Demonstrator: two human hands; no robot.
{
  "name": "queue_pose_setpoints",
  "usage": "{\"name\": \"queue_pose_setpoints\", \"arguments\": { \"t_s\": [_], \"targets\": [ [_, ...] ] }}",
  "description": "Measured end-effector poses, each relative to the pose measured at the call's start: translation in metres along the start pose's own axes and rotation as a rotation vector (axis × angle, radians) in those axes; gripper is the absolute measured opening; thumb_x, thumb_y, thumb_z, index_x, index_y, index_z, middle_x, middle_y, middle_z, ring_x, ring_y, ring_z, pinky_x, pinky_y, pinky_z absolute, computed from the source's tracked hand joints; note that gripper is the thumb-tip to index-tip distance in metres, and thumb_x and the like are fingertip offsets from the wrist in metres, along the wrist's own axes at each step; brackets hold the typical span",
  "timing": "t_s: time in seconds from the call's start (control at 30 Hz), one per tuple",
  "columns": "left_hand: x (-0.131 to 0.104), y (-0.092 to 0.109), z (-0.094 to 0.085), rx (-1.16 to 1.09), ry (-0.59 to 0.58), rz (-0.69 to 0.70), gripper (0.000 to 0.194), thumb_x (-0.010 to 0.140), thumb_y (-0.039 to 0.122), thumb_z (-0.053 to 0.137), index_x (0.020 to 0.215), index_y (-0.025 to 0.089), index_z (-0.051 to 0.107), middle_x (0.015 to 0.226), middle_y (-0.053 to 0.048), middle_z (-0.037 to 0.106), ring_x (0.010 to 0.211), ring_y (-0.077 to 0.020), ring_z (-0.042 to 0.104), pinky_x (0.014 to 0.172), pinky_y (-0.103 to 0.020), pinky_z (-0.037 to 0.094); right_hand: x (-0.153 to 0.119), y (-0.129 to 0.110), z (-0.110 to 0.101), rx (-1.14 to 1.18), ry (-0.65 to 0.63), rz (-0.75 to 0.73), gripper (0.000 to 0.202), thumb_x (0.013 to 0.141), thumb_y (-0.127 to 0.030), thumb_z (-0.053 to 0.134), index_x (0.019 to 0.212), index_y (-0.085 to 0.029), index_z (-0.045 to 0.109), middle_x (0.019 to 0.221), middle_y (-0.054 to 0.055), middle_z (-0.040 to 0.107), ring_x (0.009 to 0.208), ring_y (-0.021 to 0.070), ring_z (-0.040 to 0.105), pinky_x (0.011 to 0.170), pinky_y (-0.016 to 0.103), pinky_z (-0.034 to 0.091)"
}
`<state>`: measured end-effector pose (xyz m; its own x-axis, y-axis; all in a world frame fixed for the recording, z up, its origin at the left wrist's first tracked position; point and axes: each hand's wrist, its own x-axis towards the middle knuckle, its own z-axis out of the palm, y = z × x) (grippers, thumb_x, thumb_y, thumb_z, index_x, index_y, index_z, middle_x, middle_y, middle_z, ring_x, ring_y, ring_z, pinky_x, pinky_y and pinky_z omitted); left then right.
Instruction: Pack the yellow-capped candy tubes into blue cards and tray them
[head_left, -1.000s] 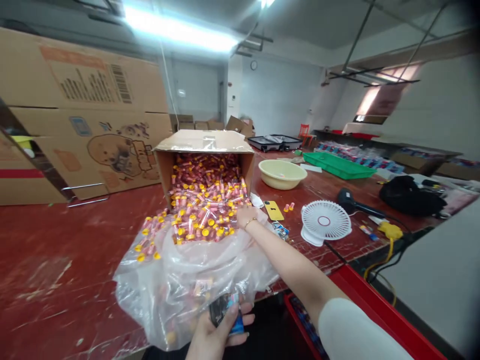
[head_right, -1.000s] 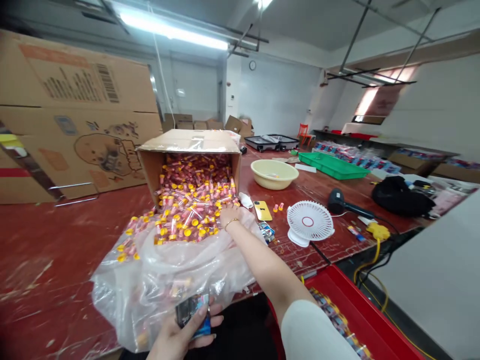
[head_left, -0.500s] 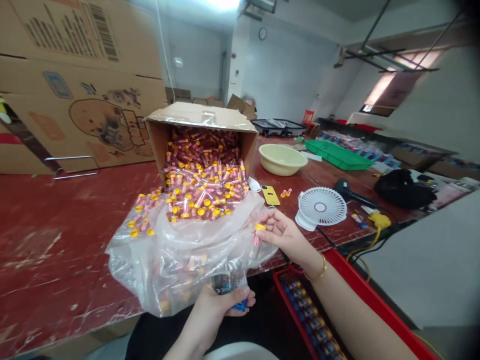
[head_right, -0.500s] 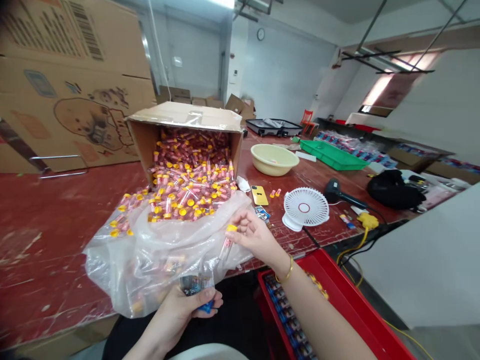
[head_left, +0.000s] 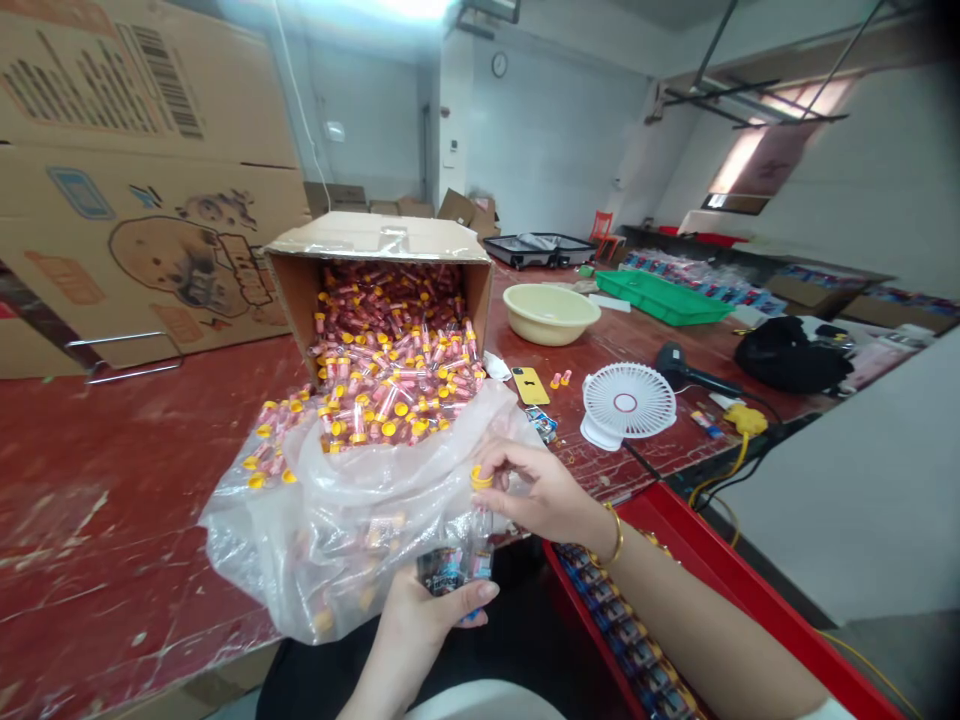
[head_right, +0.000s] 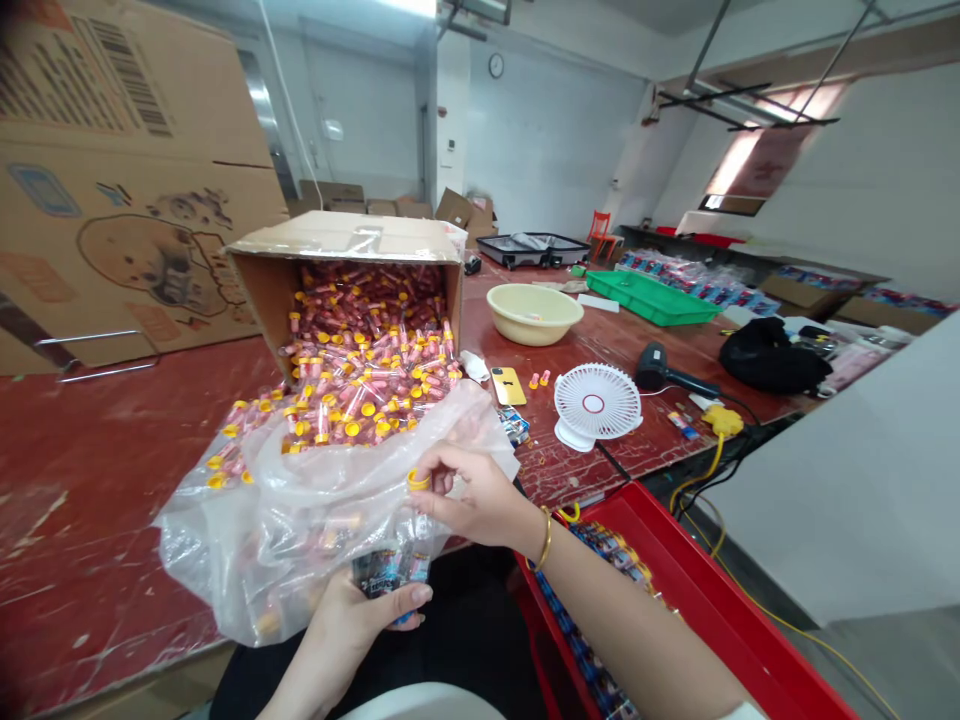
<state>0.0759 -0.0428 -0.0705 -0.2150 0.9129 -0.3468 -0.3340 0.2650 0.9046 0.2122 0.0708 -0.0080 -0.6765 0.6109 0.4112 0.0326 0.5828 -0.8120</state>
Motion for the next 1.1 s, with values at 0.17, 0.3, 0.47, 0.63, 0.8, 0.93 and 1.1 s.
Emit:
{"name": "queue_pose_setpoints", "arguments": {
  "t_s": [0.17, 0.3, 0.47, 0.63, 0.8, 0.93, 1.1],
  "targets": [
    [0.003, -0.002, -0.001, 0.02, -0.009, -0.005, 0.03, 0.05, 0.026, 0.087, 0.067, 0.011, 0.068, 0.053, 0.002, 0.061, 0.05, -0.0132, 0.057, 0.05, -0.029, 0.057, -0.004, 0.004, 0.002, 0.065, -0.053, 0.072, 0.016, 0.077, -0.028, 0.068, 0.083, -0.017, 0.057, 0.081, 0.002, 0.057, 0.069, 0.012, 0.051, 0.065, 0.025, 0.046],
    [0.0, 0.0, 0.0, -0.015, -0.061, -0.038, 0.031, 0.057, 0.032, 0.084, 0.074, 0.01, 0.071, 0.062, -0.005, 0.069, 0.056, -0.0165, 0.063, 0.054, -0.028, 0.057, -0.009, 0.018, 0.011, 0.314, -0.041, 0.297, 0.028, 0.074, -0.038, 0.072, 0.083, -0.017, 0.054, 0.074, -0.001, 0.055, 0.065, 0.0111, 0.052, 0.061, 0.024, 0.045],
    [-0.002, 0.005, 0.003, -0.218, -0.102, -0.137, 0.036, 0.071, 0.039, 0.074, 0.092, 0.01, 0.072, 0.084, -0.013, 0.075, 0.077, -0.0231, 0.069, 0.061, -0.03, 0.057, -0.038, 0.028, 0.033, 0.34, -0.092, 0.317, 0.039, 0.07, -0.042, 0.074, 0.092, -0.019, 0.052, 0.087, 0.002, 0.057, 0.08, 0.0152, 0.056, 0.073, 0.03, 0.049],
    [0.003, 0.007, 0.013, -0.323, -0.108, -0.201, 0.029, 0.076, 0.038, 0.069, 0.091, 0.012, 0.073, 0.087, -0.011, 0.074, 0.087, -0.0228, 0.068, 0.07, -0.029, 0.056, -0.066, 0.02, 0.057, 0.142, -0.023, 0.229, 0.096, 0.043, -0.029, 0.089, 0.119, -0.026, 0.031, 0.116, 0.007, 0.048, 0.104, 0.0238, 0.052, 0.088, 0.039, 0.047],
    [0.001, 0.009, 0.012, -0.303, -0.144, -0.191, 0.032, 0.075, 0.039, 0.07, 0.089, 0.01, 0.073, 0.082, -0.011, 0.075, 0.08, -0.0217, 0.068, 0.066, -0.026, 0.055, -0.063, 0.016, 0.056, -0.135, 0.081, 0.244, 0.069, 0.05, -0.012, 0.078, 0.106, -0.024, 0.041, 0.103, 0.003, 0.049, 0.091, 0.0196, 0.052, 0.081, 0.035, 0.048],
    [0.0, 0.007, 0.005, -0.197, -0.197, -0.178, 0.034, 0.069, 0.039, 0.075, 0.088, 0.011, 0.074, 0.073, -0.009, 0.074, 0.067, -0.0193, 0.068, 0.06, -0.025, 0.052, -0.061, 0.018, 0.05, -0.017, 0.054, 0.296, 0.075, 0.046, -0.017, 0.083, 0.106, -0.023, 0.038, 0.098, 0.001, 0.049, 0.084, 0.0159, 0.052, 0.072, 0.028, 0.048],
    [0.0, 0.007, 0.01, -0.234, -0.218, -0.171, 0.029, 0.07, 0.039, 0.074, 0.078, 0.011, 0.076, 0.068, -0.008, 0.074, 0.063, -0.0152, 0.066, 0.062, -0.021, 0.05, -0.065, 0.021, 0.062, 0.101, 0.088, 0.273, 0.066, 0.055, -0.009, 0.07, 0.107, -0.025, 0.033, 0.084, -0.004, 0.044, 0.062, 0.0071, 0.045, 0.051, 0.018, 0.041]
  ]
}}
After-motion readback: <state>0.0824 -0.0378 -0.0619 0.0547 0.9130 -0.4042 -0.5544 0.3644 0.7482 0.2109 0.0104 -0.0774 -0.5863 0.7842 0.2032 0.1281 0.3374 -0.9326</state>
